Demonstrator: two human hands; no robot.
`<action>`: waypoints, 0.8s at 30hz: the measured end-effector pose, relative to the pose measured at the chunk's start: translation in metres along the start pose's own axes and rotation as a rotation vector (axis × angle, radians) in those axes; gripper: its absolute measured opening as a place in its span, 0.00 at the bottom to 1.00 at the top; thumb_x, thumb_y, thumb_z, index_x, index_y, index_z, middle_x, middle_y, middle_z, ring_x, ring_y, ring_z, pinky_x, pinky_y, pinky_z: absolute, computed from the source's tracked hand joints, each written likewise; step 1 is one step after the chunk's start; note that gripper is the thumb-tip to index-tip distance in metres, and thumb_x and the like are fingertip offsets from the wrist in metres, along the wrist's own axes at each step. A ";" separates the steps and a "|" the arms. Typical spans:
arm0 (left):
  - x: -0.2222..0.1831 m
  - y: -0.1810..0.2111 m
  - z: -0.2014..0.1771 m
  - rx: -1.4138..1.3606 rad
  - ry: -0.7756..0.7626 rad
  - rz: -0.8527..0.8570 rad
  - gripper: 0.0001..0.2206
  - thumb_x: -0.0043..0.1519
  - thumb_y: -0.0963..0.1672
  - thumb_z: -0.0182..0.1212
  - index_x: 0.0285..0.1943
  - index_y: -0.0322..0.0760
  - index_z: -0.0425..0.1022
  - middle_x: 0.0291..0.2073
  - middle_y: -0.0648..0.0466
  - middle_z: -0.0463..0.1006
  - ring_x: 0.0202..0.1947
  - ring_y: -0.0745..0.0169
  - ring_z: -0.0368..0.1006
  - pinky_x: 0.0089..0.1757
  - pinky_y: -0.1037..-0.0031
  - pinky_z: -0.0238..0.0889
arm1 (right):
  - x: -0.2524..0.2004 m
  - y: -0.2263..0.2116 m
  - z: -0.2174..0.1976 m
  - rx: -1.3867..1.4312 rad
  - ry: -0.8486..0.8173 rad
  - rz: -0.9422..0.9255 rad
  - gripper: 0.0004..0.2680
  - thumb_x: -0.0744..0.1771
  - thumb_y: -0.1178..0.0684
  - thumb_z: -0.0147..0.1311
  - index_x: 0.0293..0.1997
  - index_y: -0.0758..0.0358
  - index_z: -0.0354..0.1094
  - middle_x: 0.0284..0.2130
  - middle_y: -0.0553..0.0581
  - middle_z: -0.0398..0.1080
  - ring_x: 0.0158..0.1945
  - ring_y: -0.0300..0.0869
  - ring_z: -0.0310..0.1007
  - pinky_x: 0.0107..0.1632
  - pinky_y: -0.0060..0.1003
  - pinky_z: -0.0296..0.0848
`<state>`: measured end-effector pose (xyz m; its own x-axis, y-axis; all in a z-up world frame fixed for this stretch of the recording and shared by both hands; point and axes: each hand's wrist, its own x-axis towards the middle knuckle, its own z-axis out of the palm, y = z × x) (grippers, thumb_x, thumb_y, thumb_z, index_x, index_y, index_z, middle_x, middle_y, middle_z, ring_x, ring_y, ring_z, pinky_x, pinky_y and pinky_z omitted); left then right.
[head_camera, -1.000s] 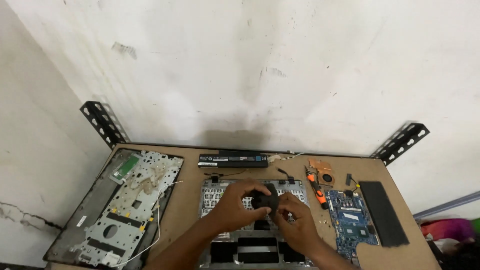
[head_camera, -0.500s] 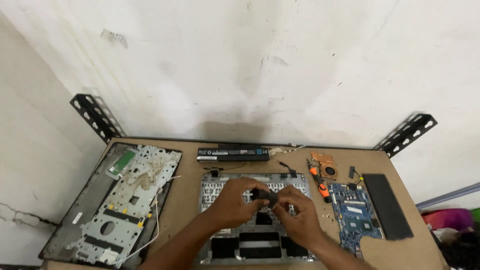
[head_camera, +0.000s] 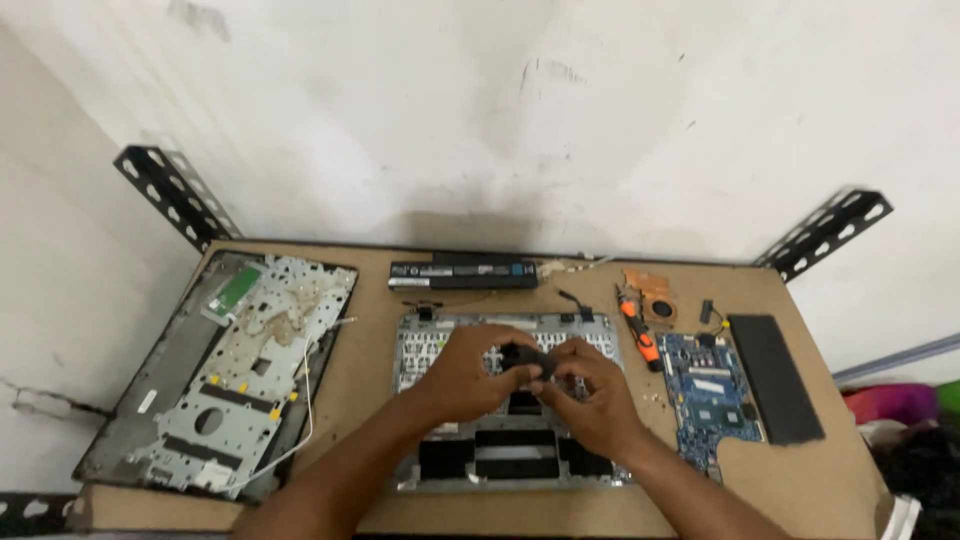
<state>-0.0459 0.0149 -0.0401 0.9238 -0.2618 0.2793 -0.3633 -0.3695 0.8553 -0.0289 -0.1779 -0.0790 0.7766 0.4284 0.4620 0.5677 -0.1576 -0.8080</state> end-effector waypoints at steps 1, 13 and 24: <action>-0.006 -0.001 0.003 -0.009 -0.009 -0.023 0.16 0.52 0.51 0.61 0.41 0.39 0.78 0.39 0.51 0.81 0.41 0.57 0.76 0.43 0.63 0.66 | -0.006 0.000 0.003 0.009 -0.005 0.024 0.07 0.60 0.57 0.61 0.20 0.60 0.67 0.25 0.52 0.65 0.27 0.36 0.61 0.29 0.29 0.60; -0.001 0.008 -0.003 -0.029 0.053 0.082 0.15 0.54 0.52 0.60 0.38 0.38 0.77 0.33 0.54 0.80 0.36 0.60 0.75 0.38 0.68 0.65 | -0.001 -0.005 0.000 -0.049 0.012 0.024 0.05 0.61 0.52 0.59 0.24 0.58 0.69 0.24 0.52 0.65 0.27 0.37 0.61 0.28 0.31 0.60; -0.001 0.017 -0.008 -0.016 -0.038 -0.043 0.11 0.52 0.46 0.64 0.42 0.43 0.76 0.38 0.54 0.81 0.42 0.58 0.75 0.45 0.59 0.63 | -0.003 0.000 0.000 -0.037 0.033 0.090 0.02 0.60 0.56 0.61 0.25 0.58 0.72 0.25 0.51 0.65 0.27 0.36 0.61 0.27 0.29 0.62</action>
<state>-0.0523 0.0165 -0.0225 0.9331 -0.2797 0.2261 -0.3215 -0.3668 0.8730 -0.0311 -0.1790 -0.0801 0.8330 0.3813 0.4009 0.5048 -0.2272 -0.8328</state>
